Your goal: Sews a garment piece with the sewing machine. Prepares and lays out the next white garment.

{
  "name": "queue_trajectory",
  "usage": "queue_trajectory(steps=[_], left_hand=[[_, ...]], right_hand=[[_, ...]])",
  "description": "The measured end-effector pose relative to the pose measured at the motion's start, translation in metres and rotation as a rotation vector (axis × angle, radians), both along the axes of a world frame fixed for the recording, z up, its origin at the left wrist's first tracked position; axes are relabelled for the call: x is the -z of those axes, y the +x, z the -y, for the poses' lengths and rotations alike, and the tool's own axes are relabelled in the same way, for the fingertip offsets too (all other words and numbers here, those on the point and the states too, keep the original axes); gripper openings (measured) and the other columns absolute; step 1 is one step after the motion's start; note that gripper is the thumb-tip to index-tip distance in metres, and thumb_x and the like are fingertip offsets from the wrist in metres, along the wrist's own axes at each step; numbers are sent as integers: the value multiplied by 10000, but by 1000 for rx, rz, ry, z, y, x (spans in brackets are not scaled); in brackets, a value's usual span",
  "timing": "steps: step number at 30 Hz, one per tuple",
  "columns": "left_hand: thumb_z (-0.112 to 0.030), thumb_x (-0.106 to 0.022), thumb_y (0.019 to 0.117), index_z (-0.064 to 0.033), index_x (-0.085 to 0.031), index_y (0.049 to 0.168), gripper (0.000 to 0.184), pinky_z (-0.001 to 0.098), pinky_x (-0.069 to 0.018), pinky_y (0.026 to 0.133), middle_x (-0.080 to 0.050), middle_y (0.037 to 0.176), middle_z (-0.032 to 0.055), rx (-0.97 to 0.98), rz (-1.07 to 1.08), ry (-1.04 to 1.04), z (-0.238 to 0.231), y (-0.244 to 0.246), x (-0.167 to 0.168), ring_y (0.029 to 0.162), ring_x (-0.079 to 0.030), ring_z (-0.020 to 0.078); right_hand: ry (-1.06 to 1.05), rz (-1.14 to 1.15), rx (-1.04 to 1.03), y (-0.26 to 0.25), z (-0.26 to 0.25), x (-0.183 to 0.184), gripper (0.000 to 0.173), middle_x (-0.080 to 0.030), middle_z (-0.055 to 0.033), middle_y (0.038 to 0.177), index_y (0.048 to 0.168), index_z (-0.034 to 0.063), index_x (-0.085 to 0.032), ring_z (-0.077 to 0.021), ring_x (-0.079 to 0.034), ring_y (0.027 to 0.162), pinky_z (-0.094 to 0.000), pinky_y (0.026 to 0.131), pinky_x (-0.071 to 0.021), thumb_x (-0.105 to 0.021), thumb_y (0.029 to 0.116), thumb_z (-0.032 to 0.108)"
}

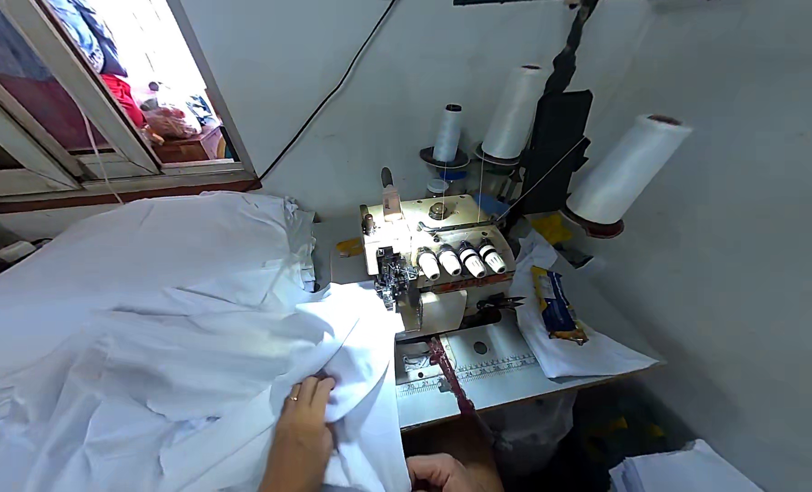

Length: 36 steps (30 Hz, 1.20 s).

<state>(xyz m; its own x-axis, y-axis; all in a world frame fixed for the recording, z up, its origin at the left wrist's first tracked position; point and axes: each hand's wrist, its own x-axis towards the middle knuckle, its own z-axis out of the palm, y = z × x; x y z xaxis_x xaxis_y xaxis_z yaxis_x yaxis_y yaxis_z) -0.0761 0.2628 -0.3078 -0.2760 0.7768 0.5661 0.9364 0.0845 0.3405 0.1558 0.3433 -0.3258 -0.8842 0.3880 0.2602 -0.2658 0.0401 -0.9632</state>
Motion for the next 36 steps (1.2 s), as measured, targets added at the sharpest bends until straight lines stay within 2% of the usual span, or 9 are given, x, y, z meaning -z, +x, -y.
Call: queue_trajectory(steps=[4,6,8,12,17,21,25,31,36], left_hand=[[-208,-603,975,-144,-748,909,172,205,-559,691,-713,812,-66,344,717,-180,18,-49,-54,734,-654,-7],[-324,-664,933,-309,-734,803,148,140,-527,588,-695,719,-166,400,1040,-283,21,-68,-83,626,-616,-79],[-194,-538,973,-252,-678,757,264,163,-534,549,-688,663,-119,269,1121,-411,10,-81,-104,573,-622,-39],[-83,-442,1066,-38,-710,954,294,256,-574,682,-712,774,21,49,1049,-345,-13,-77,-122,699,-676,78],[-255,-513,1040,-123,-695,838,302,140,-498,610,-633,697,-129,309,656,-210,24,-20,-131,640,-570,-96],[-243,-438,1095,100,-708,1157,441,355,-578,833,-756,949,206,577,338,-313,35,5,-104,868,-741,180],[-292,-361,1118,102,-715,1066,532,258,-547,767,-731,847,203,617,342,-258,28,11,-91,790,-701,116],[-231,-494,1059,91,-699,1208,409,452,-546,525,-741,783,190,536,-6,-439,18,41,-111,583,-703,306],[-295,-515,1040,91,-693,1216,459,446,-502,452,-694,681,159,362,-247,-474,5,62,-109,498,-654,311]], right_hand=[[216,73,372,-23,-22,-11,259,-689,-117,977,1042,-54,-688,-113,-672,878,-276,796,-578,-633,998,195],[42,182,436,-49,-34,-28,301,-723,-86,988,1120,-36,-687,-99,-695,890,-303,827,-583,-574,1028,228],[-223,267,347,-73,-46,-41,324,-705,-76,923,1078,-28,-660,-106,-689,849,-327,817,-578,-526,1063,267],[-465,23,452,-93,-56,-58,230,-682,-39,757,889,-11,-682,-83,-656,702,-275,695,-567,-551,1044,99],[-241,21,512,-70,-41,-35,119,-689,19,769,889,20,-719,-24,-639,697,-228,666,-544,-662,950,106],[-99,117,445,-31,-1,0,148,-722,-31,810,956,-29,-724,-37,-685,755,-255,738,-578,-648,947,97],[-138,131,439,1,17,13,114,-707,-10,821,934,-31,-716,1,-655,763,-211,738,-551,-661,935,68],[-187,94,521,14,23,6,88,-696,11,865,946,-29,-697,16,-644,806,-197,770,-542,-638,945,37],[-191,66,558,2,16,1,79,-670,15,809,914,-1,-675,4,-637,754,-196,722,-541,-618,951,39]])
